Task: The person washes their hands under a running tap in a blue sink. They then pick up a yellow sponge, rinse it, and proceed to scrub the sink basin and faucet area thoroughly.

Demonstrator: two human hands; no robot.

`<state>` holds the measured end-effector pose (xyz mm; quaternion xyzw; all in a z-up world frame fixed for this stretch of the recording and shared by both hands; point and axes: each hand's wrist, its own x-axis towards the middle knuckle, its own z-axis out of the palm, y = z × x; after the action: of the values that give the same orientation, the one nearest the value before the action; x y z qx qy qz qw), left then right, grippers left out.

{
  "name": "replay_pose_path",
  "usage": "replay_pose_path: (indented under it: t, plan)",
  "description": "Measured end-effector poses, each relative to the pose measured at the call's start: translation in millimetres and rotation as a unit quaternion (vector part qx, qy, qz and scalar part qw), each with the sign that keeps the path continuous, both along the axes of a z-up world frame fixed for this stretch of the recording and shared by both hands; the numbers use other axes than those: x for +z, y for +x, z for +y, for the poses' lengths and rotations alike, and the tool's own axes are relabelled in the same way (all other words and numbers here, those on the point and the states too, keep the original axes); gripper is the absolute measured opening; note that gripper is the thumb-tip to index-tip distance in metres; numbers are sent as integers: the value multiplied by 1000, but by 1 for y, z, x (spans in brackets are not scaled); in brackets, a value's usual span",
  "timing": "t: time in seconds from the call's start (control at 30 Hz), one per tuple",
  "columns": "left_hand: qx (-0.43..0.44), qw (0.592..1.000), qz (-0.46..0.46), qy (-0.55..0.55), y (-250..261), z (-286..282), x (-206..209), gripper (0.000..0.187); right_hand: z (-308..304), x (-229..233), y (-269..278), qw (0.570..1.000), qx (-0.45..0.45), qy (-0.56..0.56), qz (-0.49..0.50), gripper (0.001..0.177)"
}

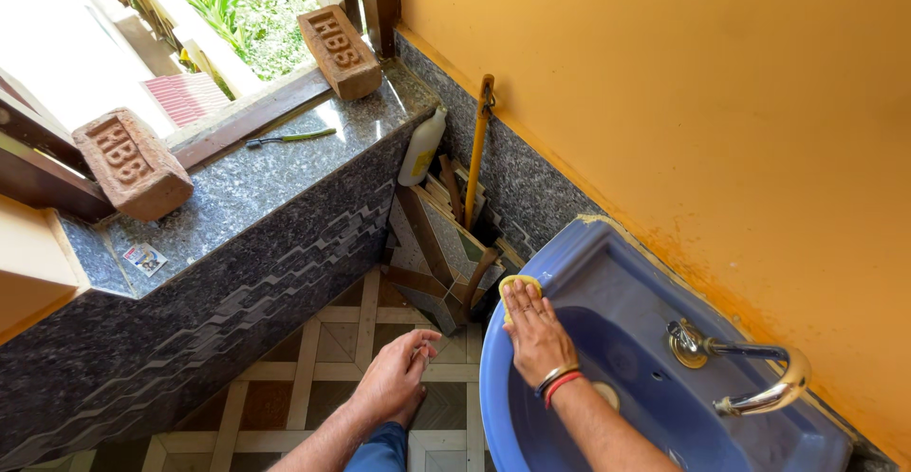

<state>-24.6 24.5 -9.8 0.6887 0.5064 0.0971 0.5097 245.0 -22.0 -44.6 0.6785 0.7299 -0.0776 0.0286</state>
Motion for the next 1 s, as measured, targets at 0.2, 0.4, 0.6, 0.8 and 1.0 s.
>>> replay_pose_path:
  t: [0.2, 0.4, 0.6, 0.8, 1.0]
  plan:
    - [41, 998, -34, -26, 6, 9, 6, 32, -111, -44, -49, 956, 204, 177, 115, 61]
    - [45, 998, -21, -28, -2, 8, 9, 33, -19, -32, -15, 995, 57, 83, -10, 62]
    - [16, 999, -15, -34, -2, 3, 13, 36, -13, -30, -10, 981, 84, 63, -165, 67]
    - [44, 998, -35, -41, 4, 3, 3, 35, -170, -99, -36, 971, 178, 100, 125, 63]
    - [20, 998, -38, -39, 14, 0, 2, 36, -84, -41, -33, 987, 44, 73, 135, 59]
